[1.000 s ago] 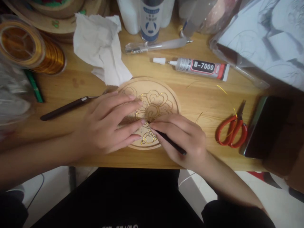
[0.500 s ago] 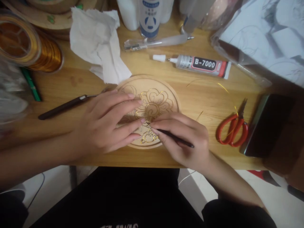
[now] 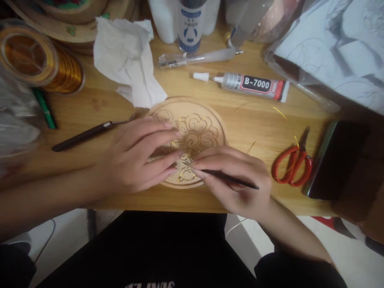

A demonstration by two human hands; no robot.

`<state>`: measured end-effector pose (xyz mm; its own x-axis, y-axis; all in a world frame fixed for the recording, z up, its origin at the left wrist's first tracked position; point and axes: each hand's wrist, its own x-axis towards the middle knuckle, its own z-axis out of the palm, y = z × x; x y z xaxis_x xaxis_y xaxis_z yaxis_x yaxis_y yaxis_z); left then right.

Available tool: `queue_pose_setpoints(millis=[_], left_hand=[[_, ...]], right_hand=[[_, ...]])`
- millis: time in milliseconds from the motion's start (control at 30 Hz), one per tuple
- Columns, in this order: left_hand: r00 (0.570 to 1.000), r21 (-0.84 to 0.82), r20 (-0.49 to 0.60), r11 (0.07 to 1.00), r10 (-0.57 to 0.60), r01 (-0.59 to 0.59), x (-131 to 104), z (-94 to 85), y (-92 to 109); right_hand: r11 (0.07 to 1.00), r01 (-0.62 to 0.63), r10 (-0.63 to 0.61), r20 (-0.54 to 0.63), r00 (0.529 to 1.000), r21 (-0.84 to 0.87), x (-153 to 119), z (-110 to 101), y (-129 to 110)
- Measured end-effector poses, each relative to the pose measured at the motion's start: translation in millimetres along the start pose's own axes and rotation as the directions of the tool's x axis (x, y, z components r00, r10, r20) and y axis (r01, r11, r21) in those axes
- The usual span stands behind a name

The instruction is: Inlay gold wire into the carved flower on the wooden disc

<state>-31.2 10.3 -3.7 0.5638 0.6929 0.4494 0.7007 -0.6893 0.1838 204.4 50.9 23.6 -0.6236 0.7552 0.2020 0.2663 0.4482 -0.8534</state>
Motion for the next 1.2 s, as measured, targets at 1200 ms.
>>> queue_pose_setpoints(millis=[1200], left_hand=[[0.977, -0.603, 0.044, 0.774, -0.209, 0.193, 6, -7.3, -9]], right_hand=[[0.937, 0.346, -0.336, 0.142, 0.931, -0.048, 8, -5, -4]])
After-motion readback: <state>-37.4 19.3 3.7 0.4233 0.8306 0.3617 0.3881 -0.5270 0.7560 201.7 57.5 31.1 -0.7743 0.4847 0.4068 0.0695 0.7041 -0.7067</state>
